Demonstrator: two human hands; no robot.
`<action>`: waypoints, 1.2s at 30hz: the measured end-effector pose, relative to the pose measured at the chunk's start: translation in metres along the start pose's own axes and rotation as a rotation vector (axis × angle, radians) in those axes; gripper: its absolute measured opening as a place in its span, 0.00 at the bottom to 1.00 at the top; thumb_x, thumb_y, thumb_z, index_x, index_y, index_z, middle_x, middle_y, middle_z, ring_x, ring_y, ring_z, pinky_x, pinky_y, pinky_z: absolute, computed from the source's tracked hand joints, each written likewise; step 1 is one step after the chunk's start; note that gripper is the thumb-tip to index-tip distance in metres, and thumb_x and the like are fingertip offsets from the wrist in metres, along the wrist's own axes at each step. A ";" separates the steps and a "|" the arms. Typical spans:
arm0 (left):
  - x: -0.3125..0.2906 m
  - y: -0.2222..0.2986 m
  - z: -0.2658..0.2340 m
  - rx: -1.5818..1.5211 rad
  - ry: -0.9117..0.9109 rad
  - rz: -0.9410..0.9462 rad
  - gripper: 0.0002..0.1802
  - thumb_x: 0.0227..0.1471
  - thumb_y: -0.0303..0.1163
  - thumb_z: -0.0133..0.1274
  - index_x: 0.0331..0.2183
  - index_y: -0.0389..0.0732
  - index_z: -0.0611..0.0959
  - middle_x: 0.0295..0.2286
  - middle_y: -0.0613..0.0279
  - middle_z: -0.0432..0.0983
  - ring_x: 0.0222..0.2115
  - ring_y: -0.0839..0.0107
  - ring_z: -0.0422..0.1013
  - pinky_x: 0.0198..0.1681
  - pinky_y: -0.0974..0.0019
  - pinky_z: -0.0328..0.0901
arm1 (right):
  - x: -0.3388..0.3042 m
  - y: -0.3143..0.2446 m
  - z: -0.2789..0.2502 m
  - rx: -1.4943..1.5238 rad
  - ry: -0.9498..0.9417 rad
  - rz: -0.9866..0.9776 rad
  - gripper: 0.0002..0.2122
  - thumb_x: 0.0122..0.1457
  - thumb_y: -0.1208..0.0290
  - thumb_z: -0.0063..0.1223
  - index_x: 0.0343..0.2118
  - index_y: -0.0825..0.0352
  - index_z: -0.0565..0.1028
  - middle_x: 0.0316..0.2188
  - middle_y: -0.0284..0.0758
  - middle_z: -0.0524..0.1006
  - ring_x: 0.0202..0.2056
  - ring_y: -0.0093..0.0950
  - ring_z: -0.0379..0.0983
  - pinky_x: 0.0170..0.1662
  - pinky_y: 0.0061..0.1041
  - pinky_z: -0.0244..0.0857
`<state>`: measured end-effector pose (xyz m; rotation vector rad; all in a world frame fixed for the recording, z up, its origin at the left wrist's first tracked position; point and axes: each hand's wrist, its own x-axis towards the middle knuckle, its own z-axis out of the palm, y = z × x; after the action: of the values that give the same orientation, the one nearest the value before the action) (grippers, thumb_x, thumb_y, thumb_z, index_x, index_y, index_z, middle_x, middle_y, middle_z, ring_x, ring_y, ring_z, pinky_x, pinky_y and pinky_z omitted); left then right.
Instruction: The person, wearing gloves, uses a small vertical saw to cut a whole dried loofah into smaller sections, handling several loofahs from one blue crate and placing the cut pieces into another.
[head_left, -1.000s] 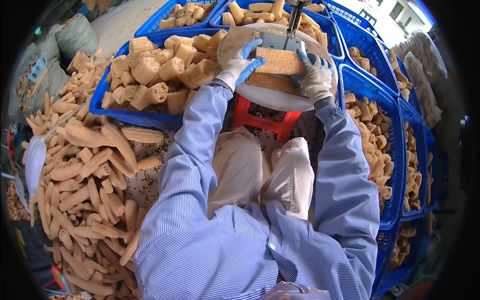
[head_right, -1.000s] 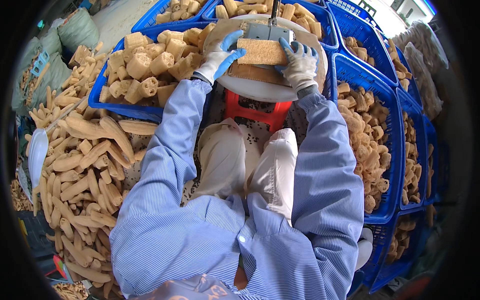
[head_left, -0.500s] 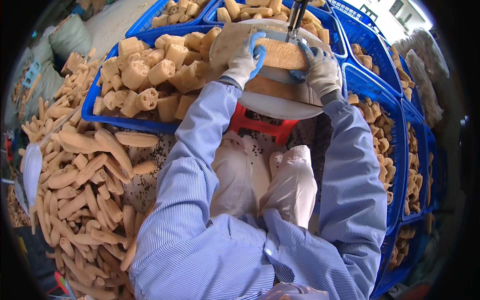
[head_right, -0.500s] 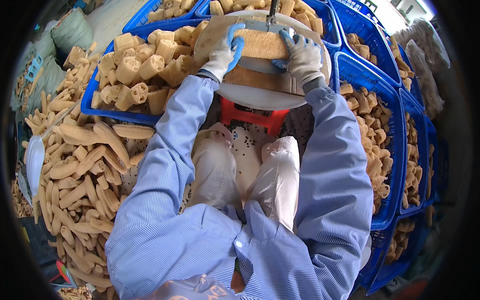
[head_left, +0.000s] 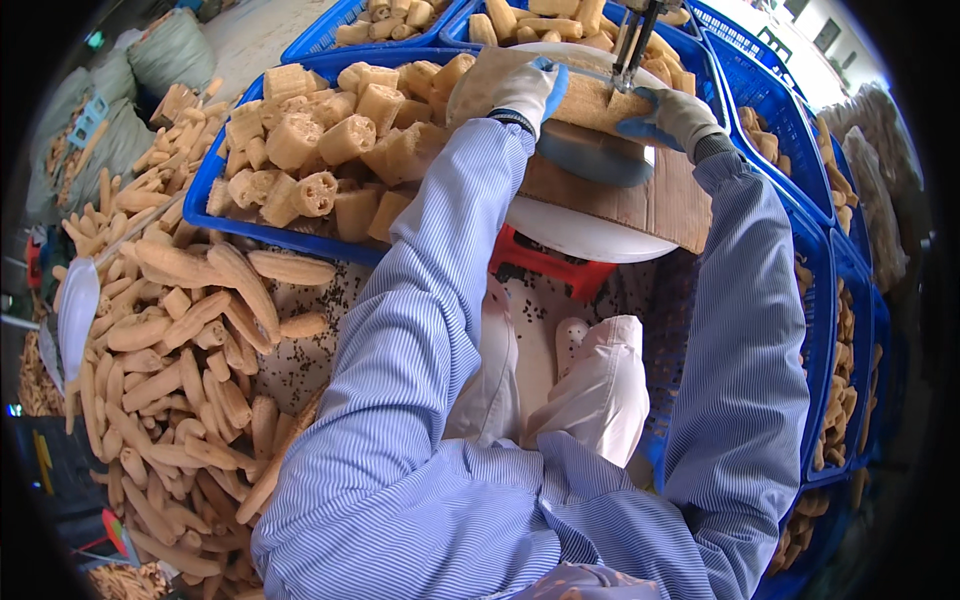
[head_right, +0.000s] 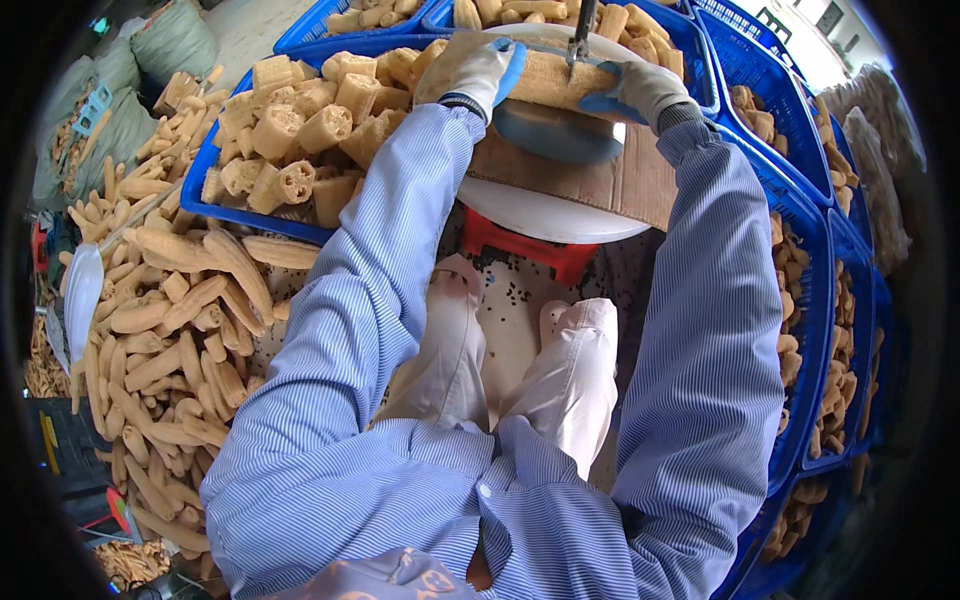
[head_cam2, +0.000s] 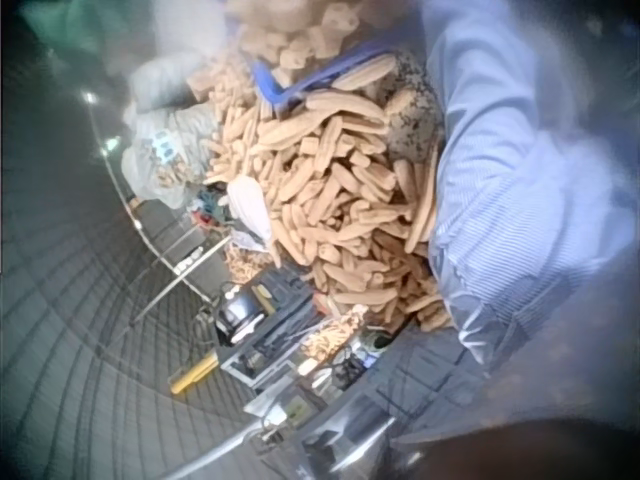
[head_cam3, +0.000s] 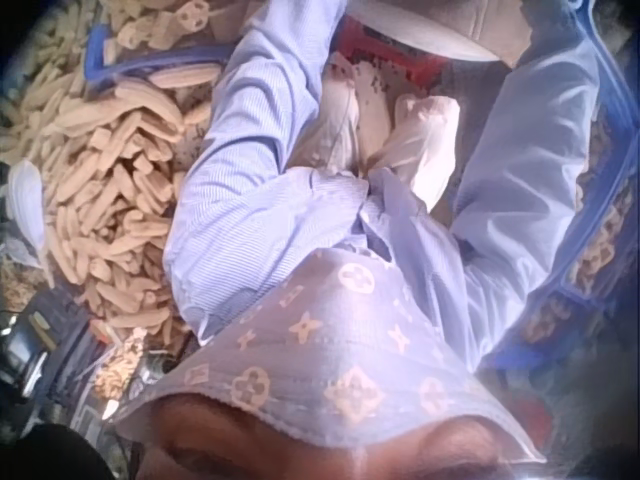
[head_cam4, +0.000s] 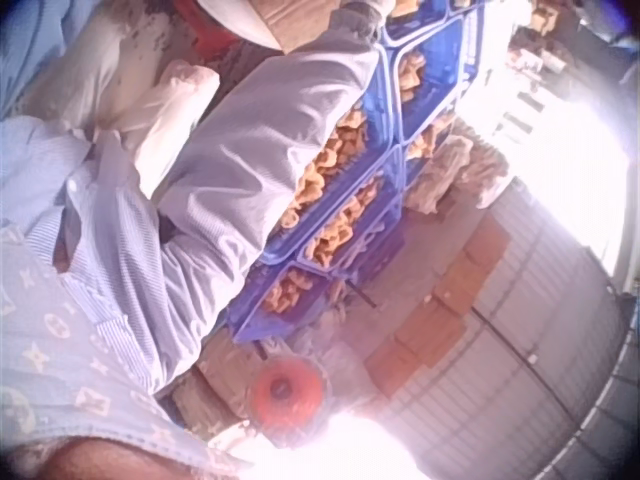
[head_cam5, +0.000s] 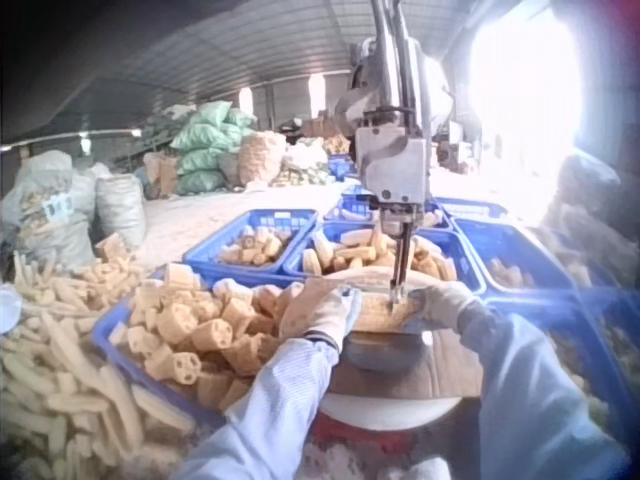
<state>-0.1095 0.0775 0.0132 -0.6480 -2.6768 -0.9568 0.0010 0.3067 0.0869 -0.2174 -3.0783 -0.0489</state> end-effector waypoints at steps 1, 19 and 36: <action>0.004 0.003 0.003 -0.040 0.002 -0.014 0.25 0.63 0.48 0.35 0.43 0.40 0.79 0.45 0.45 0.77 0.45 0.44 0.73 0.49 0.50 0.67 | 0.007 0.006 0.002 -0.031 -0.022 -0.011 0.35 0.50 0.42 0.64 0.56 0.62 0.72 0.40 0.48 0.81 0.45 0.44 0.78 0.51 0.38 0.70; -0.242 -0.134 -0.109 0.060 0.473 -0.401 0.39 0.52 0.55 0.57 0.60 0.46 0.68 0.56 0.36 0.66 0.59 0.41 0.60 0.60 0.47 0.58 | -0.172 -0.019 0.022 0.020 0.351 -0.045 0.48 0.35 0.51 0.75 0.64 0.50 0.64 0.52 0.42 0.75 0.49 0.44 0.74 0.46 0.40 0.72; -0.180 0.029 -0.098 -1.043 -0.286 0.017 0.30 0.52 0.31 0.64 0.56 0.43 0.74 0.48 0.63 0.74 0.46 0.73 0.71 0.51 0.70 0.68 | -0.169 -0.042 0.020 1.114 0.128 -0.332 0.34 0.49 0.76 0.70 0.61 0.61 0.69 0.53 0.30 0.75 0.52 0.24 0.70 0.54 0.25 0.69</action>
<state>0.0681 -0.0250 0.0401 -1.0228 -2.1814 -2.4150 0.1615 0.2425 0.0558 0.3306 -2.4843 1.4694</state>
